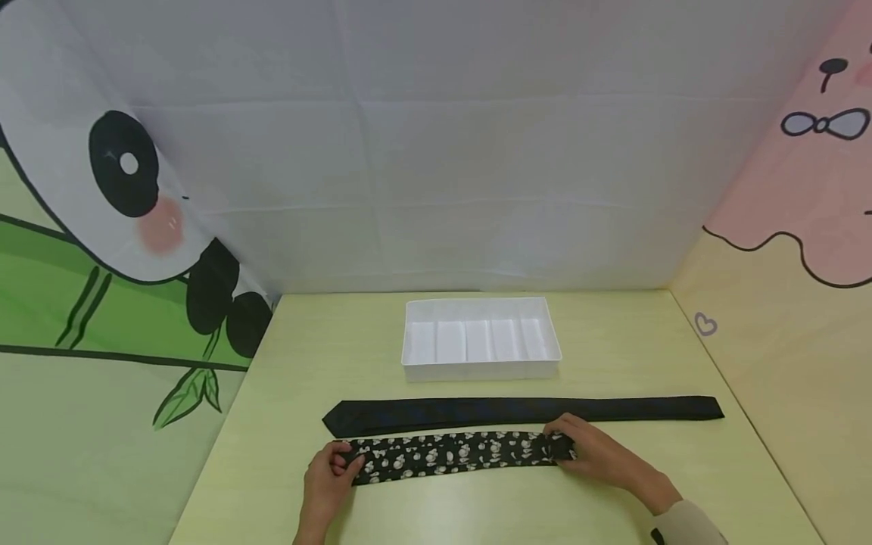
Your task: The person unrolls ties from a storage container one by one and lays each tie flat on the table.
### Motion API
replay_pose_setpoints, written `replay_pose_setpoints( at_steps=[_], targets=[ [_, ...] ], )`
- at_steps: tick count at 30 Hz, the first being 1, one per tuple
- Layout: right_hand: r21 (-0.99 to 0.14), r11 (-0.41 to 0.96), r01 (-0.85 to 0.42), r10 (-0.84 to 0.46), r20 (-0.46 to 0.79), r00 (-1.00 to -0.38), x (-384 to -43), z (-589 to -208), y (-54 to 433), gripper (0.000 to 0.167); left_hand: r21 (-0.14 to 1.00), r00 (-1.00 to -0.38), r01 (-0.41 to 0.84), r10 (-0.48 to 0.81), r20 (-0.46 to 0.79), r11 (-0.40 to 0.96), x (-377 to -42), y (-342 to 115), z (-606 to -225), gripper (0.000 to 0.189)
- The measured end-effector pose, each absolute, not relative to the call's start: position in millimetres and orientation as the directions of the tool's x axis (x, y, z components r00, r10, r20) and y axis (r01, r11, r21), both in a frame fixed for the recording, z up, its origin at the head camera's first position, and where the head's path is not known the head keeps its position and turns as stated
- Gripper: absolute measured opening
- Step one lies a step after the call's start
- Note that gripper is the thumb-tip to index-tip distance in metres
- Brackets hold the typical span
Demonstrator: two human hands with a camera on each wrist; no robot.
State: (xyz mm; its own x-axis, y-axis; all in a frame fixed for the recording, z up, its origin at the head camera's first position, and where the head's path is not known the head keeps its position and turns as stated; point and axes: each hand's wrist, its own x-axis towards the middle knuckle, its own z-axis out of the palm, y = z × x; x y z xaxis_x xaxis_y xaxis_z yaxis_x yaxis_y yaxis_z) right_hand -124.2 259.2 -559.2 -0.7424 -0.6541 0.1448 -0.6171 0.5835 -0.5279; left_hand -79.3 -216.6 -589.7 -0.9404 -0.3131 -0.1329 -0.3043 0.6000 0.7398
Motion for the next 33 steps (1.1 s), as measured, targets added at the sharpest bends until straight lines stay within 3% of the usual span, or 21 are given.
replay_pose_setpoints(
  at_steps=[8,33],
  targets=[
    [-0.562,0.587,-0.582,-0.656,0.091,-0.750,-125.8,-556.6,265.8,0.048,0.745,-0.947,-0.288,-0.296,-0.127,0.602,-81.1,-217.1,-588.6,0.030],
    [-0.520,0.606,-0.602,-0.658,0.098,-0.747,-122.2,-551.4,284.5,0.051,0.748,-0.948,-0.287,-0.291,-0.131,0.599,-80.5,-218.6,-592.8,0.028]
  ],
)
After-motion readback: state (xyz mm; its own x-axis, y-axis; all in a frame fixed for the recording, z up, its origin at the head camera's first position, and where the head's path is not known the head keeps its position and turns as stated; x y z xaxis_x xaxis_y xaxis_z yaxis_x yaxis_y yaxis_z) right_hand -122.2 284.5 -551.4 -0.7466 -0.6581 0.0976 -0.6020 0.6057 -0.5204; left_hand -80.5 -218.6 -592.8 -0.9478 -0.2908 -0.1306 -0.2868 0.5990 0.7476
